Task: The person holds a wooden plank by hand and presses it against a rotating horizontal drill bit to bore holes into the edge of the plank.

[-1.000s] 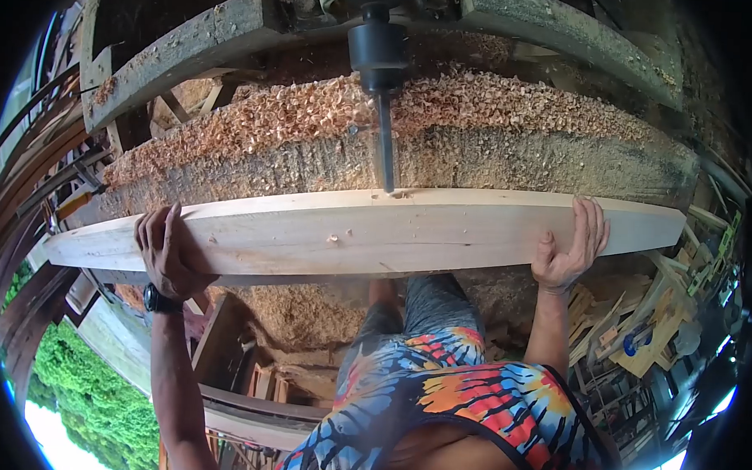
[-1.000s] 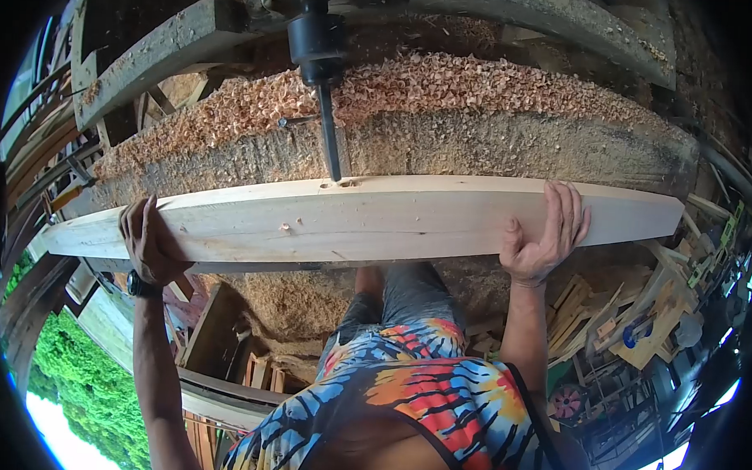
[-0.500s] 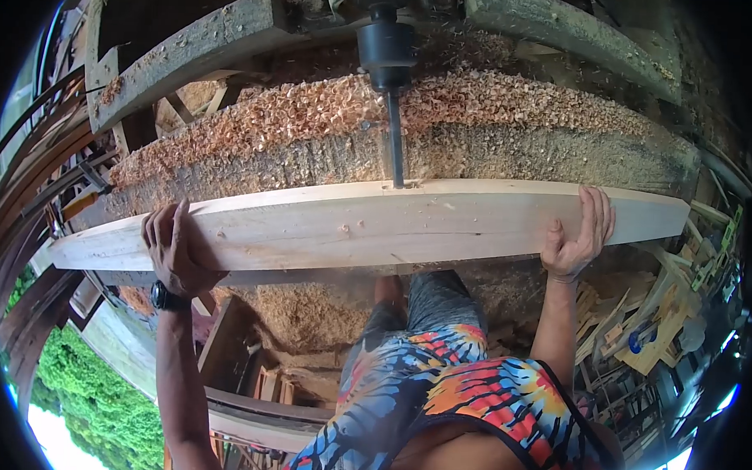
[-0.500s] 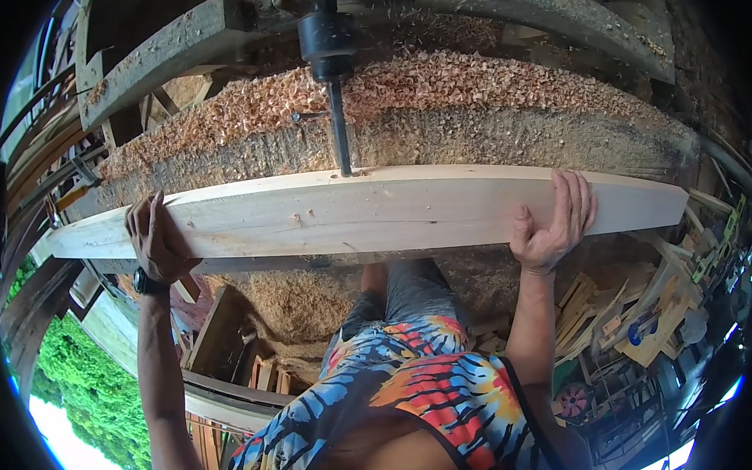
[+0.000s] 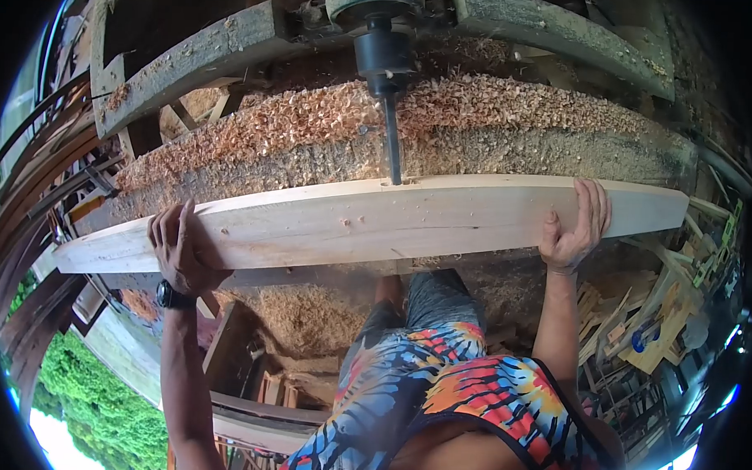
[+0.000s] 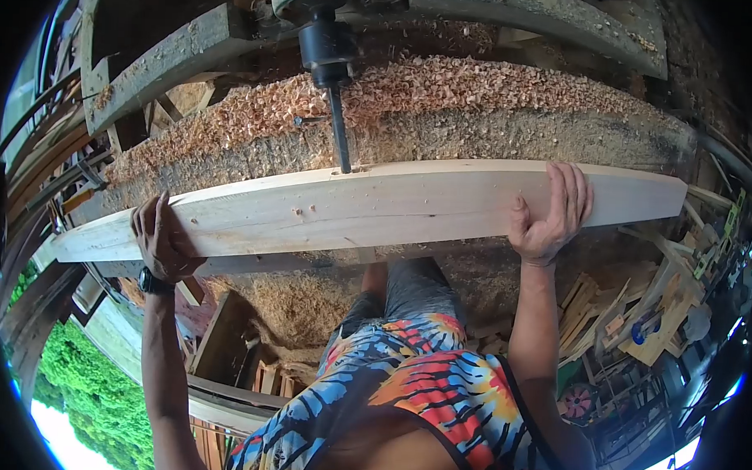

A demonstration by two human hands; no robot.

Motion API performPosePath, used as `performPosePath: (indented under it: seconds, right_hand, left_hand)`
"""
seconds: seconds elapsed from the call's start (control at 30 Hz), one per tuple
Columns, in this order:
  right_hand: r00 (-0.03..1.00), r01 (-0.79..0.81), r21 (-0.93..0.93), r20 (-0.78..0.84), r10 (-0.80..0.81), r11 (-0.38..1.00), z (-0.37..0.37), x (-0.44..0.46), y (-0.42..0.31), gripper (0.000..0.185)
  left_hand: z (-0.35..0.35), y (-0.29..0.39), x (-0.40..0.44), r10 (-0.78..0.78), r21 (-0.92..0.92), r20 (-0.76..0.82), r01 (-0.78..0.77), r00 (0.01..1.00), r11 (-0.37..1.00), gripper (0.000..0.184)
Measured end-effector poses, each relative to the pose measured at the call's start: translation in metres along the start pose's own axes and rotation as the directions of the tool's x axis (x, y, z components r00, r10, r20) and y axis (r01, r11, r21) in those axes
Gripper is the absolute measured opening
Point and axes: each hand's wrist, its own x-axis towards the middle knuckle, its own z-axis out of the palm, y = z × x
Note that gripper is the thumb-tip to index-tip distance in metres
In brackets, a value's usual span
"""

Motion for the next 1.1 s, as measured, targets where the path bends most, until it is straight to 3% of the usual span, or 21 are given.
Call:
performPosePath:
  seconds: [0.23,0.37,1.1]
  right_hand:
    - [1.0,0.012,0.04,-0.027,-0.011,0.999,0.001,0.009,0.001,0.067]
    - [0.999,0.014,0.055,-0.048,-0.011,0.998,0.003,0.015,0.002,0.064]
    - [0.989,0.028,0.031,-0.147,-0.023,0.999,0.014,0.043,0.012,0.061]
  left_hand:
    - [-0.003,0.004,0.004,-0.005,0.004,0.037,0.005,0.999,1.0,0.127]
    - [-0.001,0.006,0.003,-0.082,0.006,0.061,0.082,0.995,0.997,0.127]
    - [0.006,-0.002,0.01,-0.061,0.034,0.023,0.061,0.998,0.998,0.139]
